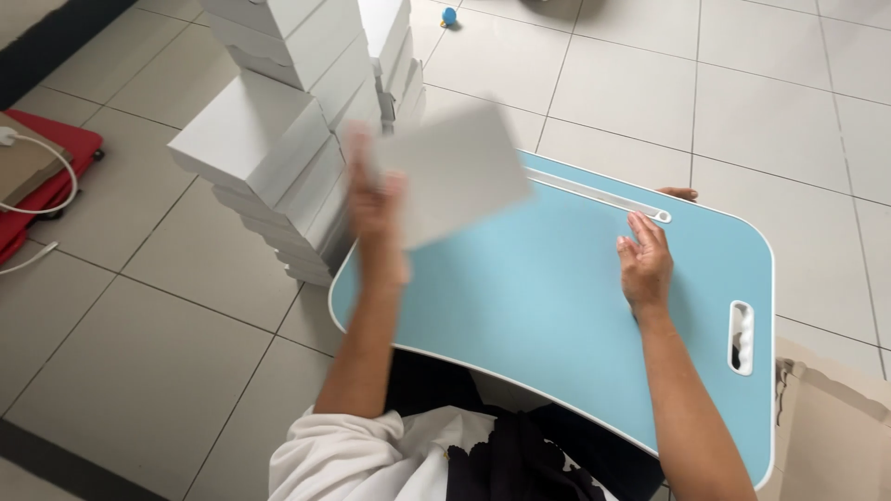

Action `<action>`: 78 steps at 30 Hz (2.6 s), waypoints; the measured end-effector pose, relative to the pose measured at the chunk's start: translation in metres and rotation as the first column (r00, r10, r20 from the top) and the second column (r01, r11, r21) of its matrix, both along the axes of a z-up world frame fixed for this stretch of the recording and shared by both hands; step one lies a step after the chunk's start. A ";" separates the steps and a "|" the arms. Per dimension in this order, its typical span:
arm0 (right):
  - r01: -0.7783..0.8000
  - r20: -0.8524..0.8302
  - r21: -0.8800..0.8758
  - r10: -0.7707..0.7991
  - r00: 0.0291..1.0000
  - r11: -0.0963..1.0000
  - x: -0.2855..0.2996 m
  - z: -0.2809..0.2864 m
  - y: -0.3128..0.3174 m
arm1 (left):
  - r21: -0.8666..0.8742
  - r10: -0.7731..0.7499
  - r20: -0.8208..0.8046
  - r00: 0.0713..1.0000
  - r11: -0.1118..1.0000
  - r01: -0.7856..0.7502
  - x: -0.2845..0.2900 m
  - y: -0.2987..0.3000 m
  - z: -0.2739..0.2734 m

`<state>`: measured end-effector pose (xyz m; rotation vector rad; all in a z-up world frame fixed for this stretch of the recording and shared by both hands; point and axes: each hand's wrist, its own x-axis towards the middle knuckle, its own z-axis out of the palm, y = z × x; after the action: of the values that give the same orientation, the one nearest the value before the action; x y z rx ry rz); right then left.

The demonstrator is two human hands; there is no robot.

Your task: Folding cardboard templates into small boxes on a lap desk

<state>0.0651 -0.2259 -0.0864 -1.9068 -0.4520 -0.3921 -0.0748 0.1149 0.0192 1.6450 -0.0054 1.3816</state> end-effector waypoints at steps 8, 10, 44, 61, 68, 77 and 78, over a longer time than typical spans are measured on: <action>0.045 -0.102 -0.150 -0.061 0.993 0.988 -0.028 0.041 0.017 | -0.286 0.323 0.024 0.946 0.909 -0.303 -0.076 0.214 0.020; 0.060 -0.095 -0.162 -0.076 0.993 0.985 -0.028 0.043 0.018 | -0.322 0.322 -0.051 0.946 0.891 -0.320 -0.071 0.224 0.025; 0.057 0.275 -0.386 0.056 0.960 0.921 0.004 -0.034 0.011 | 0.637 0.248 -0.758 0.604 0.481 0.602 0.081 -0.105 -0.128; 0.675 -0.004 -0.517 -0.790 0.613 0.526 -0.142 -0.137 -0.404 | 0.622 0.157 -0.783 0.602 0.178 0.762 0.078 -0.261 -0.102; 0.597 -0.368 -0.611 -0.854 0.367 0.520 -0.110 -0.199 -0.389 | 0.575 0.104 -0.818 0.566 0.136 0.807 0.070 -0.286 -0.087; 0.492 -0.331 -0.738 -0.883 0.332 0.461 -0.111 -0.151 -0.352 | 0.585 0.114 -0.811 0.574 0.144 0.798 0.072 -0.285 -0.089; 0.492 -0.328 -0.738 -0.883 0.336 0.461 -0.110 -0.151 -0.352 | 0.583 0.115 -0.812 0.572 0.142 0.800 0.072 -0.285 -0.090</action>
<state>-0.0447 -0.5784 -0.2373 -2.5424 1.0185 -0.0663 -0.0028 -0.1700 -0.0709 2.8525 -1.0187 -0.0418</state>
